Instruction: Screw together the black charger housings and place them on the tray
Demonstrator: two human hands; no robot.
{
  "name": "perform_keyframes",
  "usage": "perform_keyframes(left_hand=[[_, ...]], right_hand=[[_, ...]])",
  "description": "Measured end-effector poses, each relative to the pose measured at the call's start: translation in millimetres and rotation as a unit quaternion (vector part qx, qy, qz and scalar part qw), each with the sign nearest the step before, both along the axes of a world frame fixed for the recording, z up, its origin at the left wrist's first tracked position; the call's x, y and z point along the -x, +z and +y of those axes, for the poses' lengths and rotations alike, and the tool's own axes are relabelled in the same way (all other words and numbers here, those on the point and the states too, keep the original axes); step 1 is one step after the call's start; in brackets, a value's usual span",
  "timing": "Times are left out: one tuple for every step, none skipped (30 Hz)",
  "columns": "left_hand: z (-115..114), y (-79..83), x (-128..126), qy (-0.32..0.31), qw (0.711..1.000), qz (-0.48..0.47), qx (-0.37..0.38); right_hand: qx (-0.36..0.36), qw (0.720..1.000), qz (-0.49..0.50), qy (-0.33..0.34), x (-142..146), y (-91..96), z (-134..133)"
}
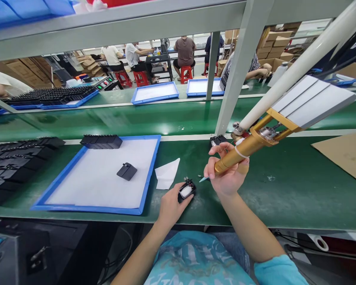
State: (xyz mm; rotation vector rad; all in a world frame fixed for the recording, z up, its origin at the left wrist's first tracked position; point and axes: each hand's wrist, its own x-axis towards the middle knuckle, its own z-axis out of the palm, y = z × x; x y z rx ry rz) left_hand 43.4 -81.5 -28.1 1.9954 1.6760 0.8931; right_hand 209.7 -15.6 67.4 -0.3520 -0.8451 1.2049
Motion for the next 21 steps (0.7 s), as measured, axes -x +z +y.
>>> perform_keyframes(left_hand=[[1,4.8,-2,-0.005,1.000,-0.006,0.006],[3,9.5,-4,-0.008,1.000,-0.011,0.011],[4,13.8,-6,-0.010,1.000,-0.016,0.012],[6,17.6,-8,-0.010,1.000,-0.019,0.009],[7,20.8,-10,-0.011,1.000,-0.022,0.002],[8,23.4,-12,-0.012,1.000,-0.024,-0.006],[10,25.7,-13,-0.012,0.999,-0.026,-0.015],[11,27.6,-15,-0.013,0.999,-0.028,-0.023],[12,29.3,-16,-0.014,0.999,-0.032,-0.028],[12,30.9,-17,-0.015,0.999,-0.035,-0.030],[12,32.4,-18,-0.016,0.999,-0.038,-0.031],[12,33.8,-18,-0.017,0.999,-0.040,-0.032],[11,35.0,-18,-0.018,0.998,-0.041,-0.032],[11,36.1,-18,-0.019,0.998,-0.041,-0.031],[11,36.9,-18,-0.019,0.999,-0.042,-0.029],[10,37.3,-17,-0.019,0.999,-0.042,-0.027],[10,37.5,-17,-0.019,0.999,-0.043,-0.026],[10,37.4,-17,-0.019,0.999,-0.043,-0.025],[10,36.9,-16,-0.019,0.999,-0.043,-0.025],[10,36.3,-16,-0.020,0.999,-0.042,-0.026],[10,35.5,-16,-0.019,0.999,-0.041,-0.027]], right_hand=[[-0.005,1.000,0.004,0.007,1,-0.2,-1],[-0.009,1.000,0.007,0.013,1,-0.4,-2],[-0.011,1.000,0.008,0.015,1,-0.6,-3],[-0.011,1.000,0.009,0.015,1,-0.7,-3],[-0.008,1.000,0.008,0.014,1,-0.7,-4],[-0.005,1.000,0.007,0.012,1,-0.7,-4],[-0.002,1.000,0.005,0.011,1,-0.6,-3],[0.000,1.000,0.004,0.010,1,-0.5,-3],[0.001,1.000,0.003,0.010,0,-0.4,-3],[0.001,1.000,0.003,0.010,0,-0.3,-3],[-0.002,1.000,0.004,0.010,0,-0.2,-3],[-0.007,1.000,0.006,0.010,0,-0.1,-3],[-0.012,1.000,0.009,0.010,0,0.0,-3],[-0.018,1.000,0.011,0.009,0,0.2,-3],[-0.022,1.000,0.011,0.008,0,0.3,-3],[-0.024,1.000,0.011,0.006,0,0.5,-3],[-0.024,1.000,0.009,0.004,0,0.6,-3],[-0.022,1.000,0.006,0.003,0,0.8,-3],[-0.018,1.000,0.003,0.003,-1,0.9,-3],[-0.014,1.000,0.002,0.003,-1,1.0,-4],[-0.008,1.000,0.002,0.003,-1,1.1,-4]])
